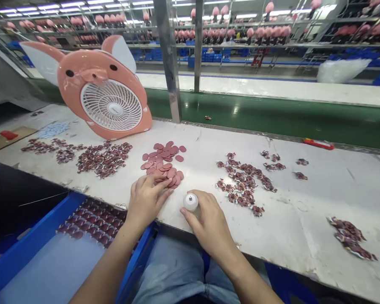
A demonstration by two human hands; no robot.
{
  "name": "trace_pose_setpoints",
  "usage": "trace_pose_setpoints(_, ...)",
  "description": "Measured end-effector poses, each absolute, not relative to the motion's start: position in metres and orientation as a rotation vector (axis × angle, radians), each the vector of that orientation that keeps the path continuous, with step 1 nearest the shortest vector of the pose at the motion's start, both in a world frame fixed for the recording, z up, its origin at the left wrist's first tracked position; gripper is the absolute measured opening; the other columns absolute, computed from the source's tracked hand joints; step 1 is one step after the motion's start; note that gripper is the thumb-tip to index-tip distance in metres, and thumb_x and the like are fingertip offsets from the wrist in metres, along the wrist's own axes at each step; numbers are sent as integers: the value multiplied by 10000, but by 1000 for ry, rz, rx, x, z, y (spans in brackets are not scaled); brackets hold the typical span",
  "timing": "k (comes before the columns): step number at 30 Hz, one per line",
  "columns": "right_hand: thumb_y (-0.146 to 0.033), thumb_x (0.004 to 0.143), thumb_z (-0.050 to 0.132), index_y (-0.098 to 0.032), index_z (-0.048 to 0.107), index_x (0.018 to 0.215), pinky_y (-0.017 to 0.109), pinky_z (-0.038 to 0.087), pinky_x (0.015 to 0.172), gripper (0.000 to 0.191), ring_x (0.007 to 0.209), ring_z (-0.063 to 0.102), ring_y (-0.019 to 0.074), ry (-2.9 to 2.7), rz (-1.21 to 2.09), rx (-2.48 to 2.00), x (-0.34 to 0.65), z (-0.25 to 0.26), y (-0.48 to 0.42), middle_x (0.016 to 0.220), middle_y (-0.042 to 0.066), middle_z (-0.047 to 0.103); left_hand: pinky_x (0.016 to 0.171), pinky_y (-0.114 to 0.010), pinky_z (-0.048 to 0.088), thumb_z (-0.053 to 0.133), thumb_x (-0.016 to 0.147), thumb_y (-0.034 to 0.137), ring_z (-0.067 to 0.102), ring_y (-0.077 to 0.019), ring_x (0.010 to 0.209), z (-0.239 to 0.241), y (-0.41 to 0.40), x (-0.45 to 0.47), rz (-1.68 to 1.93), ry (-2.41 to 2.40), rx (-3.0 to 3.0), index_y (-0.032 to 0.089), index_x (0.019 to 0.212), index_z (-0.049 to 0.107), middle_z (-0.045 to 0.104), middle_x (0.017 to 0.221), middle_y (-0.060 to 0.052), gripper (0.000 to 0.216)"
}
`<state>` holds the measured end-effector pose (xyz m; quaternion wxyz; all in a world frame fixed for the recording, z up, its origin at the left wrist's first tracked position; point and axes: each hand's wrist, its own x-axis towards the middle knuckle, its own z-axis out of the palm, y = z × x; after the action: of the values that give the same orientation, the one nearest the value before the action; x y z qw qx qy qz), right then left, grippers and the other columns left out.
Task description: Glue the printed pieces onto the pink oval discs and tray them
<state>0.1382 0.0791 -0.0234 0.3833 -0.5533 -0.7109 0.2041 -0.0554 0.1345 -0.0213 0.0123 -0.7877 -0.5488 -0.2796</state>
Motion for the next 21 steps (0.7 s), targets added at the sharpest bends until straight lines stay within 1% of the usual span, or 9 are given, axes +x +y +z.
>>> trace_pose_setpoints(3, -349, 924, 596, -206, 556, 1174, 396, 512, 902, 291, 1064, 615, 250, -1724, 598, -1391, 150, -26, 67, 1158, 99, 646, 857, -454, 404, 625, 872, 318, 559, -294, 986, -24, 140, -54, -923, -1731, -2454, 292, 988, 763, 721, 1003, -74, 182)
trace_pose_setpoints(5, -353, 915, 614, -216, 560, 1167, 388, 498, 914, 292, 1069, 609, 245, -1671, 657, -1371, 157, -29, 59, 1159, 91, 642, 846, -442, 407, 617, 876, 298, 564, -288, 970, -25, 138, -54, -988, -1765, -2438, 281, 945, 771, 724, 971, -72, 170)
trace_pose_setpoints(8, -346, 911, 613, -222, 552, 1152, 387, 481, 916, 278, 1069, 595, 244, -1572, 737, -1330, 165, -34, 50, 1137, 89, 630, 885, -432, 419, 610, 879, 304, 575, -278, 987, -23, 130, -53, -1159, -1840, -2382, 259, 970, 764, 713, 989, -78, 184)
trace_pose_setpoints(10, -365, 931, 558, -217, 509, 1153, 369, 507, 844, 271, 988, 610, 232, -1480, 794, -1288, 166, -35, 48, 1056, 81, 624, 889, -405, 449, 589, 894, 325, 593, -263, 1005, -19, 120, -49, -1296, -1902, -2354, 233, 985, 753, 704, 1012, -87, 208)
trace_pose_setpoints(11, -376, 942, 525, -215, 488, 1143, 351, 520, 780, 261, 915, 617, 218, -1432, 827, -1267, 165, -35, 48, 1001, 70, 616, 856, -376, 476, 569, 907, 333, 612, -248, 989, -15, 115, -46, -1346, -1927, -2360, 223, 985, 746, 707, 1004, -86, 222)
trace_pose_setpoints(13, -390, 941, 506, -214, 474, 1081, 305, 518, 660, 227, 757, 600, 180, -1351, 907, -1231, 163, -32, 52, 883, 31, 587, 727, -307, 515, 536, 927, 342, 660, -208, 865, -7, 103, -39, -1468, -2036, -2436, 211, 976, 738, 733, 930, -73, 246)
trace_pose_setpoints(15, -389, 906, 570, -213, 484, 997, 276, 502, 625, 216, 706, 578, 156, -1298, 995, -1200, 158, -26, 56, 845, 12, 574, 613, -261, 507, 557, 915, 358, 659, -173, 695, 4, 90, -32, -1647, -2247, -2560, 208, 942, 745, 749, 815, -52, 243)
trace_pose_setpoints(17, -384, 852, 653, -212, 482, 966, 270, 501, 647, 268, 732, 589, 154, -1269, 1097, -1156, 154, -18, 60, 856, 13, 592, 581, -242, 492, 625, 869, 371, 625, -152, 608, 13, 78, -25, -1845, -2451, -2650, 204, 884, 760, 748, 751, -45, 216)
trace_pose_setpoints(21, -371, 826, 675, -218, 446, 981, 260, 492, 617, 316, 692, 598, 146, -1273, 1353, -1040, 155, -6, 59, 792, -7, 599, 593, -231, 484, 705, 804, 388, 618, -147, 612, 20, 63, -20, -2029, -2621, -2750, 184, 774, 765, 740, 709, -54, 215)
